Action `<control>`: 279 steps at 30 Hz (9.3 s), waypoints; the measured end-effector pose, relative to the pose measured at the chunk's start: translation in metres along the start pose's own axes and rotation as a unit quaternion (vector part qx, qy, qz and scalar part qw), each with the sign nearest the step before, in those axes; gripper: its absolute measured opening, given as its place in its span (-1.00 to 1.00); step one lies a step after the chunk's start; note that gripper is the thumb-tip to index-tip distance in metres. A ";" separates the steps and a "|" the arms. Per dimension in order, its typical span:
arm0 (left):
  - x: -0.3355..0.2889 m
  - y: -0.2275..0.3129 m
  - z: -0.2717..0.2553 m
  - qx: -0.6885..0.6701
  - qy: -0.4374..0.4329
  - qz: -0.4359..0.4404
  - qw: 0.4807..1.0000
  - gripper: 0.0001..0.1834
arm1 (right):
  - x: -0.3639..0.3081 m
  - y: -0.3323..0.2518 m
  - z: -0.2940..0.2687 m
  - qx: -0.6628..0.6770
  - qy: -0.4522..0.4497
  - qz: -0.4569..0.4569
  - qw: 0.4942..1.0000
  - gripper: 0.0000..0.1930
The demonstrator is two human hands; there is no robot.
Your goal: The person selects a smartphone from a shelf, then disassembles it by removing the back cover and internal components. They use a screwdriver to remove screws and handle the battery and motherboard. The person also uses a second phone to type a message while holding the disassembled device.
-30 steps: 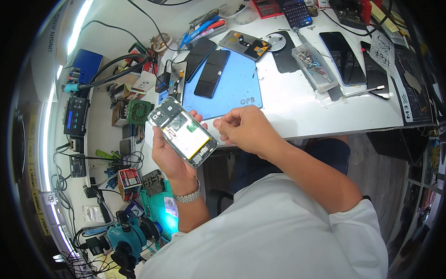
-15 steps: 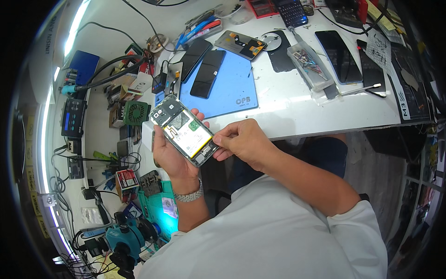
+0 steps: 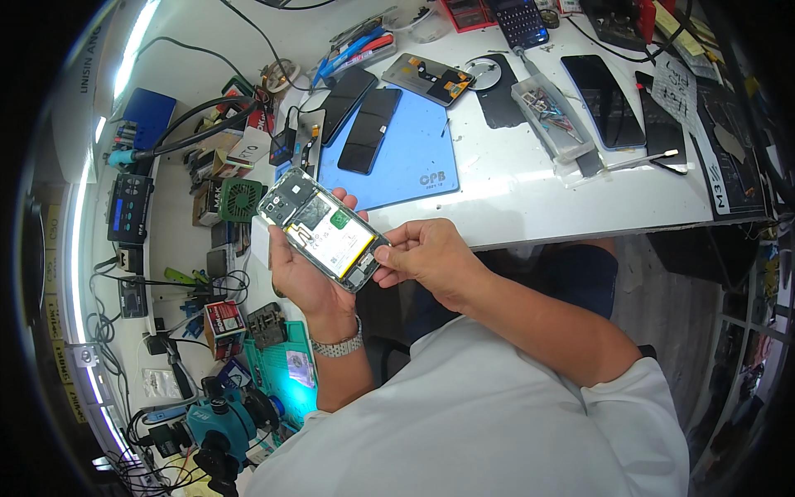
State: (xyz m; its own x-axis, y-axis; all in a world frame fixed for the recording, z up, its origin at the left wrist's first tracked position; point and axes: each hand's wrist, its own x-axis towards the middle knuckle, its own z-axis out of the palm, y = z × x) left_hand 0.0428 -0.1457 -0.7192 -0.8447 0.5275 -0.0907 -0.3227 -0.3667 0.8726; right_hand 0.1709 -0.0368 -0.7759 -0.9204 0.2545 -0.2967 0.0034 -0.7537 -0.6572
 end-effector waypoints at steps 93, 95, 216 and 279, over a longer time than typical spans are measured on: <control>0.014 0.016 -0.019 -0.019 -0.068 -0.238 0.969 -0.65 | 0.035 -0.062 0.004 -0.164 0.085 -0.159 0.970 -0.67; 0.015 0.017 -0.028 -0.010 -0.074 -0.266 0.961 -0.66 | 0.038 -0.062 0.009 -0.165 0.082 -0.158 0.970 -0.67; 0.059 -0.030 -0.034 0.626 -0.181 0.371 0.662 -0.79 | 0.042 -0.028 -0.039 -0.401 0.121 -0.391 0.820 -0.76; 0.118 0.022 -0.030 0.523 -0.316 0.127 0.781 -0.37 | 0.066 -0.091 -0.057 -0.641 0.379 -0.283 0.605 -0.75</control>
State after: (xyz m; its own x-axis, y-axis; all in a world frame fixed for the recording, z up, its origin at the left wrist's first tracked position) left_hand -0.0768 -0.1145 -0.7250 -0.3381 0.9340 0.1153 0.6255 0.1314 0.7691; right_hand 0.1321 0.0835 -0.7750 -0.4745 0.8229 0.3125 0.5186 0.5482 -0.6562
